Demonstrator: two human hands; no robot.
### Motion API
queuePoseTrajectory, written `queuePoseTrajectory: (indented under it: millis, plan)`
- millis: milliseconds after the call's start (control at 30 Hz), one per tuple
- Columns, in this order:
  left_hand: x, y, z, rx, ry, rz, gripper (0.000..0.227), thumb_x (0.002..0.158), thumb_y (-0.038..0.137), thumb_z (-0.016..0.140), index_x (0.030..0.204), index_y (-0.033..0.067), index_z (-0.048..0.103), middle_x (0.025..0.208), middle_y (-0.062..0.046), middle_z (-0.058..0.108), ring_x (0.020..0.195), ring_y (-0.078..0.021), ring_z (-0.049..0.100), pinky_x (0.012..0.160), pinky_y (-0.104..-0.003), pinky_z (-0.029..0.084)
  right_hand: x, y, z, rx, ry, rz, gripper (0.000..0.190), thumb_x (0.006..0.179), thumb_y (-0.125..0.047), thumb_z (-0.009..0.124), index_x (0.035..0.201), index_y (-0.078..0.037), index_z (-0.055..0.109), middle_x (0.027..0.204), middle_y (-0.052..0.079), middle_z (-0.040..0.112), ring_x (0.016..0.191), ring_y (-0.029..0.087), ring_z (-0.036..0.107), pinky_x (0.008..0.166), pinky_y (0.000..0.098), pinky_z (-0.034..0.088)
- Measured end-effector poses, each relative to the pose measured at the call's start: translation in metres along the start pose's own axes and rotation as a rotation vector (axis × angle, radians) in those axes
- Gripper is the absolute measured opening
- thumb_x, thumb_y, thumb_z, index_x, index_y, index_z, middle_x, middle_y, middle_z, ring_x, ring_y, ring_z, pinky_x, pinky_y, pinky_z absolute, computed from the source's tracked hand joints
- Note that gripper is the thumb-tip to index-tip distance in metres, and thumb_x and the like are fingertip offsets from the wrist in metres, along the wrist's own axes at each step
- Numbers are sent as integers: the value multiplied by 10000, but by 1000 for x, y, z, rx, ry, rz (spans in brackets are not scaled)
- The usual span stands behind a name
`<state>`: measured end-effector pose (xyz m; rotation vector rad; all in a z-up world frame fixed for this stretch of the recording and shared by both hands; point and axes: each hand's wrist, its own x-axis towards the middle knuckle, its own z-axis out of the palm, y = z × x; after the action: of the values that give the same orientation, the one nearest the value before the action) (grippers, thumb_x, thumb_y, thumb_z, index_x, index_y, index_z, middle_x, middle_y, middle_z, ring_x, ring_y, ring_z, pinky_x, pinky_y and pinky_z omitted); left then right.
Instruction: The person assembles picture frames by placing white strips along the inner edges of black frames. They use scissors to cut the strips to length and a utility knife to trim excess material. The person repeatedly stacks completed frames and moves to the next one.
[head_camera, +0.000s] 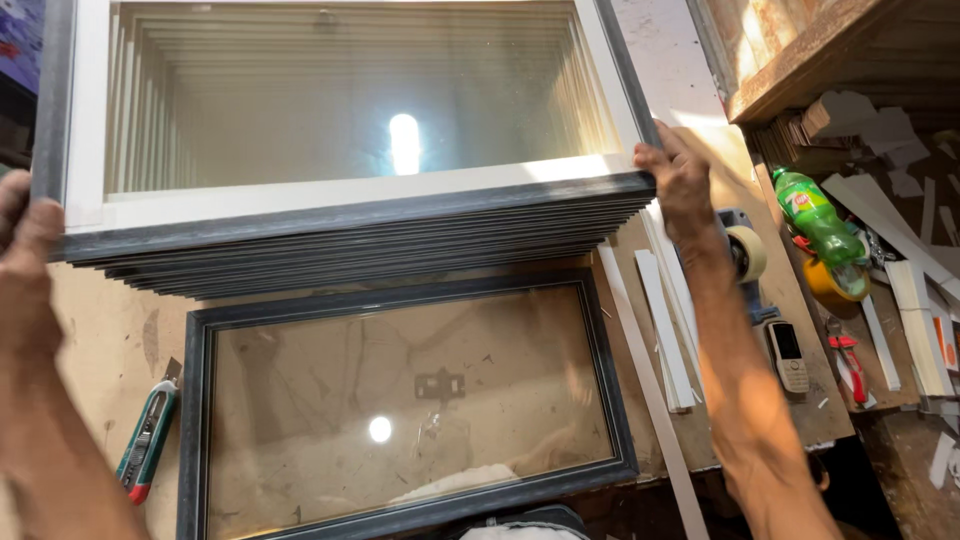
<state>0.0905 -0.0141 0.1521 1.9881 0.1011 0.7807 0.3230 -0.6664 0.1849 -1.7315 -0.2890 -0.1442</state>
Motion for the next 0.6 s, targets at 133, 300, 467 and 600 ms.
queuePoseTrajectory:
  millis: [133,300,467,600]
  plan:
    - [-10,7,53,-216,525,122,359,1071,197,660,1260,-109,656,1224,-252,701,1166,-294,699,1089,-428,545,-14,32,19,-170,332,-77,591,932,-248,687,1398,105,607,988,196,703,878,199,629,789,274,492]
    - [15,9,68,-207,772,10,322,1025,212,646,1186,-38,769,1170,-195,794,1137,-281,760,1071,-407,580,-2,37,32,-22,444,-181,543,827,-188,664,1273,120,680,936,176,763,820,184,705,772,231,558]
    - [15,-1,67,-199,757,142,263,1064,117,613,1184,-67,757,1178,-214,792,1133,-290,781,1037,-397,577,-9,44,28,-22,466,-153,558,821,-181,667,1300,104,673,898,157,770,705,162,594,683,229,477]
    - [19,-6,65,-207,719,213,240,1098,77,616,1217,-88,742,1214,-240,776,1178,-309,770,1051,-390,568,-4,52,24,-43,474,-121,560,810,-170,673,1304,94,681,891,156,765,622,142,504,566,230,395]
